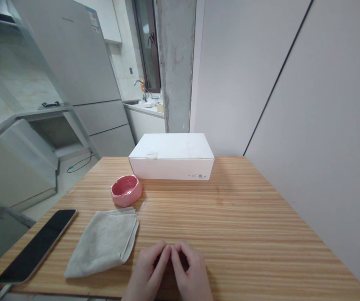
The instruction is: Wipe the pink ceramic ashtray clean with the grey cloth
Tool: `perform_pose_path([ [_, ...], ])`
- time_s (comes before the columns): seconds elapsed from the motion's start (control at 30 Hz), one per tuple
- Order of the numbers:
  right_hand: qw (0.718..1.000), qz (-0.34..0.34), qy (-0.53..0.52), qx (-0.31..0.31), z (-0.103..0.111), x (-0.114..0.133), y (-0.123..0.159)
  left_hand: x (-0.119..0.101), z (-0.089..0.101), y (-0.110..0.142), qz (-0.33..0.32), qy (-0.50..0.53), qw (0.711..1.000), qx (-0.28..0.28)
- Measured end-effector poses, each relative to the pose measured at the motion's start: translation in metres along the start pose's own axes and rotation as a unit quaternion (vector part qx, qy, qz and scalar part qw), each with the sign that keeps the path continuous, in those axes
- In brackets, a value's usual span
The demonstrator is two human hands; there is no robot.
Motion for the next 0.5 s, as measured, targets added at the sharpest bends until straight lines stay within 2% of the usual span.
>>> perform_pose_path([
  [0.13, 1.0, 0.0, -0.002, -0.004, 0.0008, -0.0006, 0.0014, -0.0007, 0.0009, 0.0011, 0.001, -0.003, 1.0, -0.01],
  [0.5, 1.0, -0.001, 0.0, -0.008, 0.0011, 0.004, 0.0007, -0.0031, 0.0021, -0.0006, -0.012, -0.01, 1.0, 0.006],
])
Point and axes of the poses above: each hand's wrist, its own y-axis away from the middle knuckle, its own z-axis out of the back of the hand, x = y × z, the point moved 7 cm from there along -y, towards the middle knuckle, and after that the axes turned 9 degrees about -y, right-handed, at the moved point
